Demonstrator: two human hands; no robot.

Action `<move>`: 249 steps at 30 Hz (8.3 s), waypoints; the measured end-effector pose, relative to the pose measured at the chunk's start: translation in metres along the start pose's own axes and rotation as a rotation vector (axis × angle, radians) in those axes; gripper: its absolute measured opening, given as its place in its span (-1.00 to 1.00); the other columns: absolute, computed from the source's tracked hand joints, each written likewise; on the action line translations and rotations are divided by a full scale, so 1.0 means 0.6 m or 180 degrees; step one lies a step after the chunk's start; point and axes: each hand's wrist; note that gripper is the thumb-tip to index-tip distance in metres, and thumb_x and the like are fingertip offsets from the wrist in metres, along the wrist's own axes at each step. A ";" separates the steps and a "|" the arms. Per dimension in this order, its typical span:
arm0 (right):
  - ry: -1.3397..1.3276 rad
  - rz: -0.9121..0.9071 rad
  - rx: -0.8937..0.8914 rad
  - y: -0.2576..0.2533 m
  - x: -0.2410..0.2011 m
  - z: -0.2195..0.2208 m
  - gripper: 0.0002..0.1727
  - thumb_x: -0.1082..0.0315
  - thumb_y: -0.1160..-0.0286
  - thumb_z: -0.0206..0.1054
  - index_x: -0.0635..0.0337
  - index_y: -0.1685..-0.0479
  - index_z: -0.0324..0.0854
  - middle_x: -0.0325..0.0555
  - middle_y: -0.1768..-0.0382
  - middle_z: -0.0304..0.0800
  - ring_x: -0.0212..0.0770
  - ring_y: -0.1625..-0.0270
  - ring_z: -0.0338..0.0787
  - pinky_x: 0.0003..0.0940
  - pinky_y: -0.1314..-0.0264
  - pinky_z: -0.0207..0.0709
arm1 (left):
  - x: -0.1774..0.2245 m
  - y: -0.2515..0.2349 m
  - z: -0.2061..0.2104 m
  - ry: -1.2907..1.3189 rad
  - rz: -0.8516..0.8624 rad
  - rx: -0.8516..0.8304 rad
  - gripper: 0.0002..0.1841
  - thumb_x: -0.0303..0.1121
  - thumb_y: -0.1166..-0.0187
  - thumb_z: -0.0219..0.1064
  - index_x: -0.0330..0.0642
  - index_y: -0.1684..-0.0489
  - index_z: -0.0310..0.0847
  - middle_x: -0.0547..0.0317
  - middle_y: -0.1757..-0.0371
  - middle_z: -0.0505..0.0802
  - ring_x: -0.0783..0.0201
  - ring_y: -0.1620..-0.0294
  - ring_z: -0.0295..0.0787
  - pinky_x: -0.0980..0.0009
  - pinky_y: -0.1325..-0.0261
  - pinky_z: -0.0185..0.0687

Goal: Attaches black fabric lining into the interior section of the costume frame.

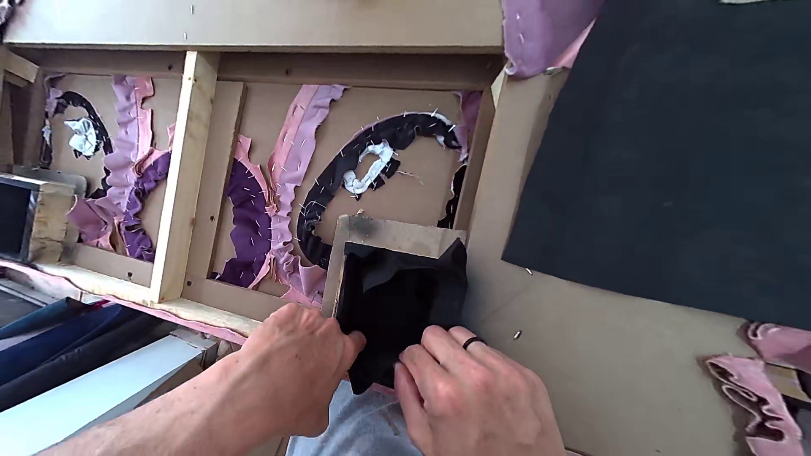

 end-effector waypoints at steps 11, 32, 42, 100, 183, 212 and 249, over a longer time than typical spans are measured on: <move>-0.0162 -0.0555 0.0002 -0.032 -0.004 0.014 -0.84 0.24 -0.29 0.29 0.04 0.55 0.69 -0.20 0.47 0.59 -0.14 0.39 0.68 -0.32 0.56 0.43 | -0.018 -0.002 0.006 0.0181 0.0069 0.0043 -0.67 -0.16 -0.43 0.41 0.09 -0.16 0.69 0.19 0.36 0.77 0.10 0.24 0.75 0.02 0.16 0.61; 0.0337 -0.0544 -0.0108 -0.043 0.005 0.026 -0.87 0.23 -0.14 0.36 0.08 0.49 0.73 -0.12 0.45 0.68 -0.08 0.40 0.71 -0.22 0.44 0.44 | 0.009 0.004 0.196 0.0265 0.0568 0.3508 -0.79 -0.33 -0.60 0.10 -0.03 0.25 0.70 0.31 0.74 0.60 0.26 0.75 0.54 0.32 0.71 0.39; 0.0122 -0.0788 0.0021 -0.037 0.007 0.016 -0.66 0.14 -0.50 0.13 0.06 0.55 0.68 -0.17 0.49 0.58 -0.13 0.46 0.61 -0.28 0.52 0.35 | 0.003 0.010 0.207 0.0540 0.0492 0.3852 -0.78 -0.23 -0.68 0.12 -0.06 0.06 0.67 0.33 0.73 0.58 0.31 0.75 0.45 0.37 0.66 0.31; -0.1884 0.0281 -0.0162 0.058 -0.004 -0.066 -0.81 0.21 -0.59 0.40 0.08 0.06 0.86 -0.08 0.54 0.64 -0.12 0.39 0.59 -0.30 0.32 0.42 | -0.065 -0.067 0.140 -0.0539 0.1502 0.3335 -0.69 -0.29 -0.54 0.05 -0.09 0.15 0.78 0.29 -0.75 0.51 0.09 -0.92 0.01 -0.31 -0.86 -0.41; 0.0029 0.0741 0.1351 0.119 -0.085 0.054 -0.83 0.23 -0.60 0.32 0.01 0.11 0.81 -0.23 0.44 0.54 -0.21 0.29 0.54 -0.41 0.22 0.42 | -0.005 -0.097 -0.065 -0.0693 0.2126 0.0337 -0.72 -0.48 -0.63 0.24 0.08 -0.01 0.87 0.15 0.01 0.84 0.13 -0.05 0.79 0.13 -0.07 0.71; -0.0334 0.2462 0.1767 0.103 -0.210 0.040 -0.79 0.08 -0.58 0.34 -0.06 0.21 0.79 -0.25 0.38 0.70 -0.38 0.22 0.69 -0.51 0.15 0.58 | -0.037 -0.132 -0.081 -0.1051 0.2907 0.0423 -0.74 -0.38 -0.68 0.22 0.12 -0.11 0.83 0.23 0.07 0.86 0.22 0.05 0.80 0.16 -0.04 0.72; 0.0100 0.3818 0.0370 0.079 -0.166 -0.012 -0.42 -0.37 -0.56 0.03 -0.18 0.56 0.63 -0.51 0.80 0.40 -0.43 0.74 0.42 -0.30 0.72 0.25 | -0.048 -0.145 -0.081 -0.1062 0.3241 0.0222 -0.66 -0.24 -0.68 0.13 0.20 -0.27 0.78 0.33 0.22 0.87 0.28 0.14 0.80 0.11 0.04 0.70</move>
Point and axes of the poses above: each hand's wrist, its own y-axis away from the middle knuckle, its own z-axis out of the palm, x = y × z
